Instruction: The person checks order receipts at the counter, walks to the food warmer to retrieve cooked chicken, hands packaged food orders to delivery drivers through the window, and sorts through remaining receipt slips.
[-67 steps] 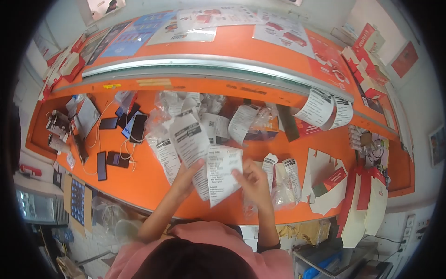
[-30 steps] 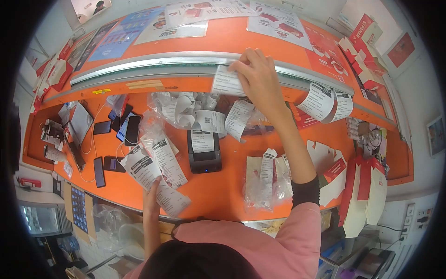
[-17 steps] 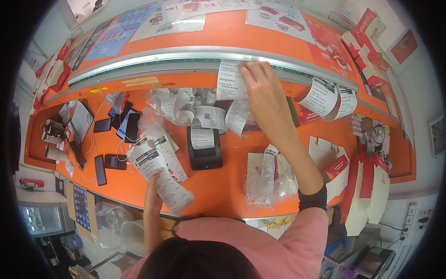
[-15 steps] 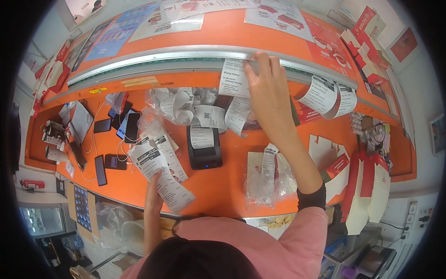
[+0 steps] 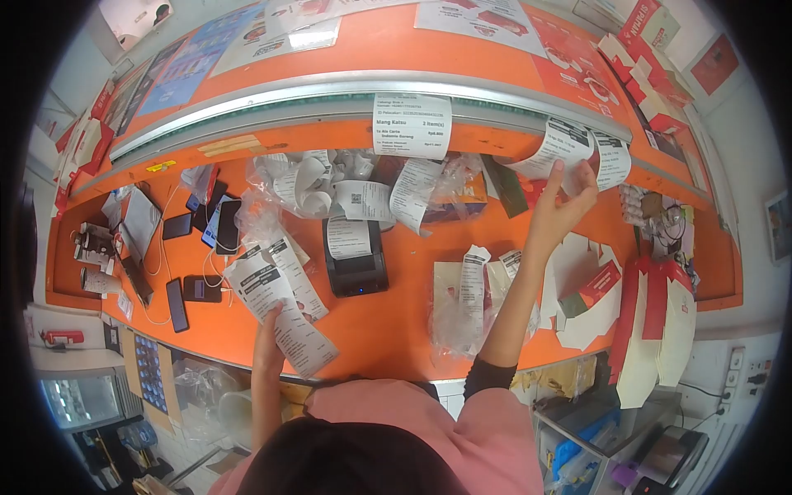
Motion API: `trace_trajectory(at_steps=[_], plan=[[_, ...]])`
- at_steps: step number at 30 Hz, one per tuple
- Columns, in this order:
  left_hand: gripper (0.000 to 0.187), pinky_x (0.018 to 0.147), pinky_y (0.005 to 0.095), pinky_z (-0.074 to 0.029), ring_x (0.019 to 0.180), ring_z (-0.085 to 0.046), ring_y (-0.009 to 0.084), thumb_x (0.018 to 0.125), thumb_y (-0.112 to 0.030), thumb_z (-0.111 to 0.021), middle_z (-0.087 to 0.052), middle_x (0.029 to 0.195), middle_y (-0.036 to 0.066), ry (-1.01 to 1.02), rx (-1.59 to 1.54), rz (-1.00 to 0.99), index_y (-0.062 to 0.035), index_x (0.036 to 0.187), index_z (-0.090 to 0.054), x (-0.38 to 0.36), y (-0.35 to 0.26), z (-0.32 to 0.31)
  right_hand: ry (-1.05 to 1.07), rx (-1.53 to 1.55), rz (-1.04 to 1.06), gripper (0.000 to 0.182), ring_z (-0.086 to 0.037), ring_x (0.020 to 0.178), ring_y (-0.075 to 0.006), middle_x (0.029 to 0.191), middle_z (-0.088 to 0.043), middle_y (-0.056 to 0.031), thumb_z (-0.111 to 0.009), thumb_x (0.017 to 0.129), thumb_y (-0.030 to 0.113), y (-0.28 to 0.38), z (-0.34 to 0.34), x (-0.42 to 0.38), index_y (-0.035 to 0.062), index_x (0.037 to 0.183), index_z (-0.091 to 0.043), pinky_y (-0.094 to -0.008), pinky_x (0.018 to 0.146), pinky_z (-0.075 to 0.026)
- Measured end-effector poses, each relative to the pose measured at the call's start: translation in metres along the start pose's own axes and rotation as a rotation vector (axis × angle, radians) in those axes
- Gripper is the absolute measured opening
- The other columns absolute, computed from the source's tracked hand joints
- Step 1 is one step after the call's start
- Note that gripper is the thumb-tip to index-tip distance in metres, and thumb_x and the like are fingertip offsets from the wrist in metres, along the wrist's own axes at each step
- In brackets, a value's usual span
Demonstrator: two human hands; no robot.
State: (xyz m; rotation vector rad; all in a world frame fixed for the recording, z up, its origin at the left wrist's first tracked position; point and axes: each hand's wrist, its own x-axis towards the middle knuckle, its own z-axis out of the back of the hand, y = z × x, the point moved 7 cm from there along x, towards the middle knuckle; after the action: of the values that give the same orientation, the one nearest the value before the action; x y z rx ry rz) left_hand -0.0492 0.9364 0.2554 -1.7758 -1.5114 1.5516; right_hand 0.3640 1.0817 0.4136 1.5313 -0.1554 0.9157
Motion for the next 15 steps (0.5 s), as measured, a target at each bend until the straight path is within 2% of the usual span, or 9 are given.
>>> trace_trajectory(at_steps=[1, 3, 4, 6, 9, 13, 15], plan=[[0.033, 0.068, 0.0349, -0.050, 0.076, -0.060, 0.0237, 0.087, -0.025, -0.045, -0.057, 0.089, 0.012, -0.001, 0.010, 0.003, 0.0012, 0.107, -0.044, 0.000, 0.000, -0.001, -0.005, -0.004, -0.003, 0.028, -0.047, 0.101, -0.0187, 0.108, -0.049, -0.0117, -0.056, 0.085, 0.020, -0.007, 0.001, 0.004, -0.0002, 0.105, -0.053, -0.0307, 0.079, -0.041], [0.032, 0.068, 0.0350, -0.050, 0.076, -0.060, 0.0237, 0.087, -0.024, -0.045, -0.057, 0.089, 0.012, 0.017, 0.016, 0.010, 0.0010, 0.107, -0.044, 0.001, 0.001, -0.003, 0.090, 0.354, -0.393, 0.031, -0.050, 0.103, -0.0164, 0.112, -0.052, -0.0107, -0.058, 0.085, 0.019, -0.044, -0.007, 0.007, 0.0008, 0.109, -0.051, -0.0298, 0.084, -0.042], [0.032, 0.069, 0.0350, -0.050, 0.076, -0.060, 0.0237, 0.087, -0.024, -0.045, -0.057, 0.089, 0.012, 0.029, 0.017, 0.013, 0.0009, 0.107, -0.044, 0.001, 0.001, -0.004, 0.088, 0.354, -0.395, 0.031, -0.050, 0.103, -0.0164, 0.112, -0.052, -0.0107, -0.058, 0.085, 0.019, -0.052, -0.001, 0.012, 0.0008, 0.109, -0.051, -0.0298, 0.084, -0.042], [0.032, 0.068, 0.0337, -0.050, 0.076, -0.060, 0.0227, 0.086, -0.024, -0.046, -0.058, 0.088, 0.012, 0.024, 0.004, 0.010, 0.0011, 0.107, -0.044, -0.001, 0.000, -0.008, 0.314, 0.550, -0.413, 0.030, -0.054, 0.095, -0.0136, 0.109, -0.055, -0.0088, -0.056, 0.086, 0.017, -0.052, -0.010, 0.016, -0.0013, 0.109, -0.050, -0.0276, 0.081, -0.044], [0.032, 0.068, 0.0326, -0.049, 0.077, -0.061, 0.0219, 0.086, -0.024, -0.047, -0.060, 0.086, 0.013, 0.030, -0.007, 0.011, 0.0012, 0.107, -0.046, -0.004, -0.001, -0.014, 0.399, 0.658, -0.362, 0.030, -0.057, 0.087, -0.0116, 0.104, -0.057, -0.0074, -0.054, 0.088, 0.016, -0.028, -0.007, 0.005, -0.0037, 0.110, -0.050, -0.0249, 0.077, -0.045], [0.033, 0.070, 0.0326, -0.049, 0.080, -0.061, 0.0224, 0.086, -0.024, -0.048, -0.061, 0.090, 0.014, 0.037, 0.017, -0.005, 0.0016, 0.108, -0.046, -0.011, -0.003, -0.023, 0.371, 0.714, -0.441, 0.033, -0.056, 0.085, -0.0091, 0.105, -0.056, -0.0068, -0.053, 0.088, 0.014, 0.009, 0.013, -0.035, -0.0046, 0.114, -0.047, -0.0238, 0.075, -0.045], [0.034, 0.071, 0.0328, -0.049, 0.082, -0.061, 0.0223, 0.085, -0.023, -0.050, -0.061, 0.092, 0.014, 0.084, 0.010, -0.022, 0.0018, 0.109, -0.047, -0.015, -0.003, -0.031, 0.403, 0.553, -0.432, 0.024, -0.052, 0.073, -0.0048, 0.088, -0.057, -0.0024, -0.056, 0.086, 0.012, 0.031, 0.030, -0.068, 0.0012, 0.107, -0.053, -0.0197, 0.066, -0.043]])
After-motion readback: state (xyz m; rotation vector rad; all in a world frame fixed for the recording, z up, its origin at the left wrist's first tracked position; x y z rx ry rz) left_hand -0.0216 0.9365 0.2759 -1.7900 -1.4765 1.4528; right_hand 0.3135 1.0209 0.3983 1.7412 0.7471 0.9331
